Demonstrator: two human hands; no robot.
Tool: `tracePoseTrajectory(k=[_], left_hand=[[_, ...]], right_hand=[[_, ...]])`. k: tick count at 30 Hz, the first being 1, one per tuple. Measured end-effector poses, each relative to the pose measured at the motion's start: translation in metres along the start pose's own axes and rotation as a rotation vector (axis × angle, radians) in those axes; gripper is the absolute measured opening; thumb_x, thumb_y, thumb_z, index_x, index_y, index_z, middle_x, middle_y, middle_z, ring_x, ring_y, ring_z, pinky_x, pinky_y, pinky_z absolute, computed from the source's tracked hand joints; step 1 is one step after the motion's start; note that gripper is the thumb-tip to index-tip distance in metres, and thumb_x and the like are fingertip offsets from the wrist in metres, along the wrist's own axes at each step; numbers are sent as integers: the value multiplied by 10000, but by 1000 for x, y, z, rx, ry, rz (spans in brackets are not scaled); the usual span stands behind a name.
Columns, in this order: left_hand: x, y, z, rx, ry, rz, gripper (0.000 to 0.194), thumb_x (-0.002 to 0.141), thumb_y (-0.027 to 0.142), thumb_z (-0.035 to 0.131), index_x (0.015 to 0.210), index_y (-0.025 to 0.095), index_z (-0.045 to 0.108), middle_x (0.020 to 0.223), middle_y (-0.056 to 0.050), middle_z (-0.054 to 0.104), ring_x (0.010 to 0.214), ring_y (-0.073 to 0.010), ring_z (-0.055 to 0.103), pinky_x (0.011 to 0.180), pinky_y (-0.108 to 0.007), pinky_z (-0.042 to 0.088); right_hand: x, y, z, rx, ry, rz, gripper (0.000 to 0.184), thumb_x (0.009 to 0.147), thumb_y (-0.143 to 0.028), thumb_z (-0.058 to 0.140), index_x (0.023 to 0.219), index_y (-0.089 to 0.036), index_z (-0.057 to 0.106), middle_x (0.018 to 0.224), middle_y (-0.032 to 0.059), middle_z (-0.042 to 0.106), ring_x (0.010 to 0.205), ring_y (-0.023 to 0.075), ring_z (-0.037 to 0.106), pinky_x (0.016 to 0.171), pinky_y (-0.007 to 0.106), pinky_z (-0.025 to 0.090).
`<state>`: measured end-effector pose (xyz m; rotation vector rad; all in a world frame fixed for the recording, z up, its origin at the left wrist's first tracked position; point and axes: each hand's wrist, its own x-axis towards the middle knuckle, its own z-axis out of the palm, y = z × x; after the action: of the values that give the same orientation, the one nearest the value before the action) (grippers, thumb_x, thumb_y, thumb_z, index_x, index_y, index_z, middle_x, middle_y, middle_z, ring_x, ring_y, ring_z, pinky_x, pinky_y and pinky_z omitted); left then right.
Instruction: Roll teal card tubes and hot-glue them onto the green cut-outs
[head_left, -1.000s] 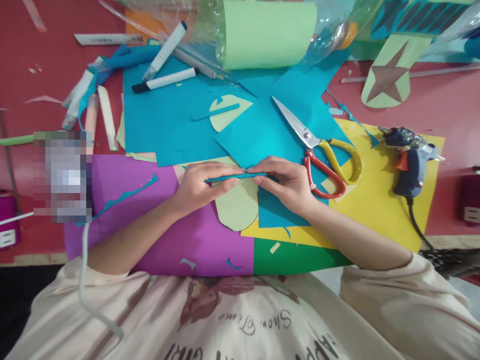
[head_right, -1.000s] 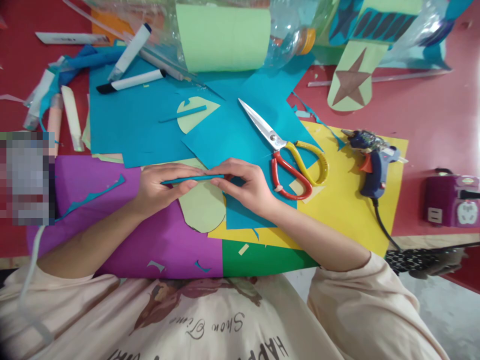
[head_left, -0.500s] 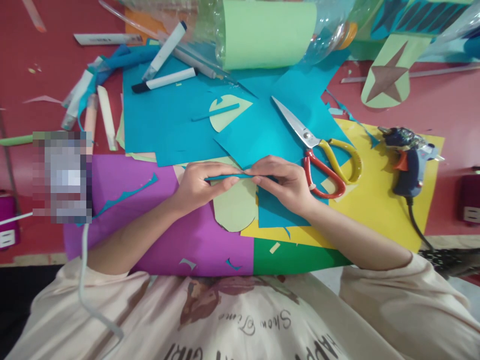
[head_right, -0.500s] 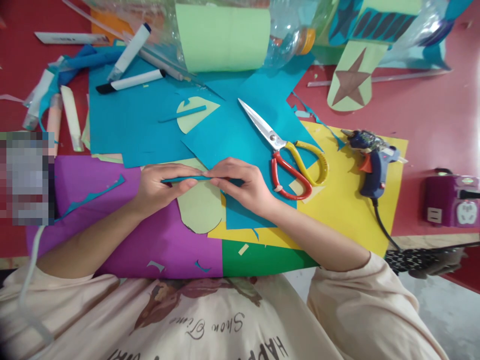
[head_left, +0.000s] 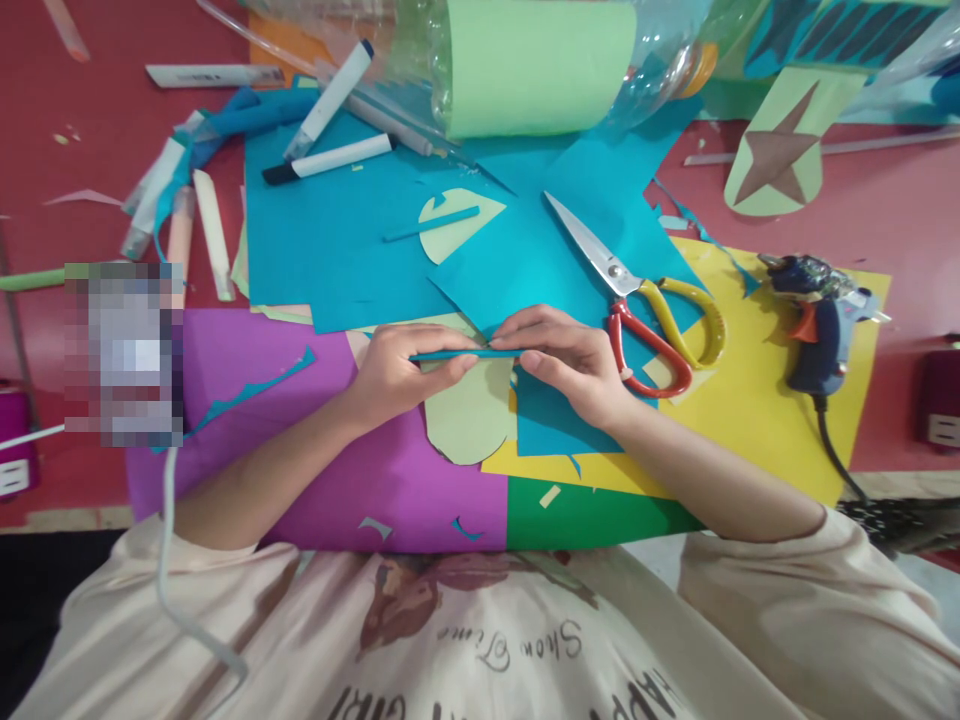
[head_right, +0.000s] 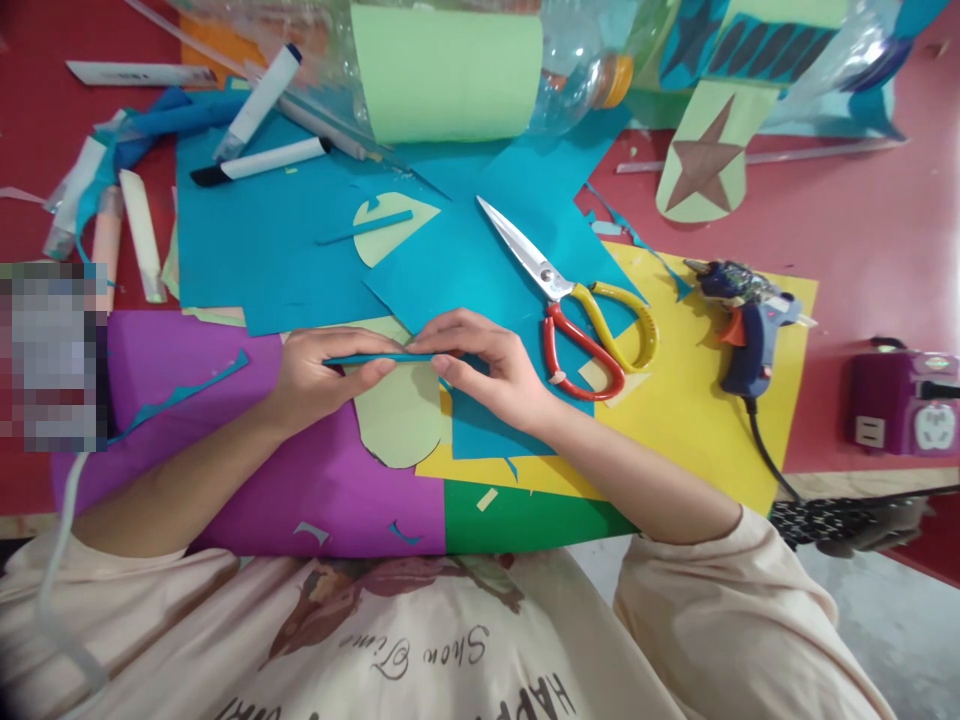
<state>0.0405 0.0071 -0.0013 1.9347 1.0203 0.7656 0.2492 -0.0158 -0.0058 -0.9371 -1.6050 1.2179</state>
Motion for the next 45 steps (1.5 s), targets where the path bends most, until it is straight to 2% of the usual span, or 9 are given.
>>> tracePoseTrajectory(k=[8,17,23,30,32,34,38,41,45], left_hand=[[1,1,-1,9,5,-1,254,839,424,599,783,216,734,807,-19,768,735,-169,719,639,-239,550],[0,0,0,22,25,-25,237,833,415,607,783,218,730,833,-17,772,736,-167,724,616,-227,551],[-1,1,0,-10,11,13,167,824,333,618,813,221,741,857,-13,773,764,-162,724,688,-233,570],[0,-1,0,-26,-17,116,164,839,318,621,866,219,750,893,-23,774,792,-156,727,722,-236,581],[0,-2,0,-28,-26,149,154,842,296,623,893,224,750,914,-25,773,813,-156,729,737,-237,583],[-1,-3,0,-21,-34,171,155,846,291,625,914,231,751,932,-27,771,836,-159,731,757,-241,585],[-1,-4,0,12,-33,170,174,852,328,623,933,244,751,944,-25,769,851,-168,735,774,-253,591],[-1,-5,1,32,-17,169,187,856,346,619,924,236,754,929,-28,771,845,-172,736,772,-256,593],[-1,-6,2,43,-10,169,184,862,339,609,915,235,752,931,-21,771,850,-170,735,769,-253,591]], right_hand=[[0,3,-4,231,-37,88,212,880,-359,584,987,-303,758,1083,27,697,1035,193,631,932,367,510],[2,6,-4,300,-36,162,254,837,-473,608,887,-270,753,1139,47,670,1134,231,595,1005,414,475],[5,9,-1,204,227,216,240,831,-452,641,784,-223,583,937,25,647,819,137,639,770,297,541],[5,5,1,242,237,269,450,882,-524,535,577,-209,431,609,-9,560,489,91,518,504,256,471],[3,4,1,189,261,215,505,913,-529,470,527,-210,404,592,4,565,488,96,527,508,266,479],[2,3,2,118,277,147,484,920,-540,442,582,-204,520,698,30,626,609,119,595,579,278,511],[0,1,3,-27,135,95,329,850,-530,581,898,-214,658,873,40,683,779,148,634,685,295,532],[0,0,4,-146,31,35,247,851,-442,614,852,-200,661,812,42,695,722,140,622,641,284,518],[0,0,5,-219,14,15,188,876,-368,593,832,-200,666,798,39,709,670,123,612,605,269,505]])
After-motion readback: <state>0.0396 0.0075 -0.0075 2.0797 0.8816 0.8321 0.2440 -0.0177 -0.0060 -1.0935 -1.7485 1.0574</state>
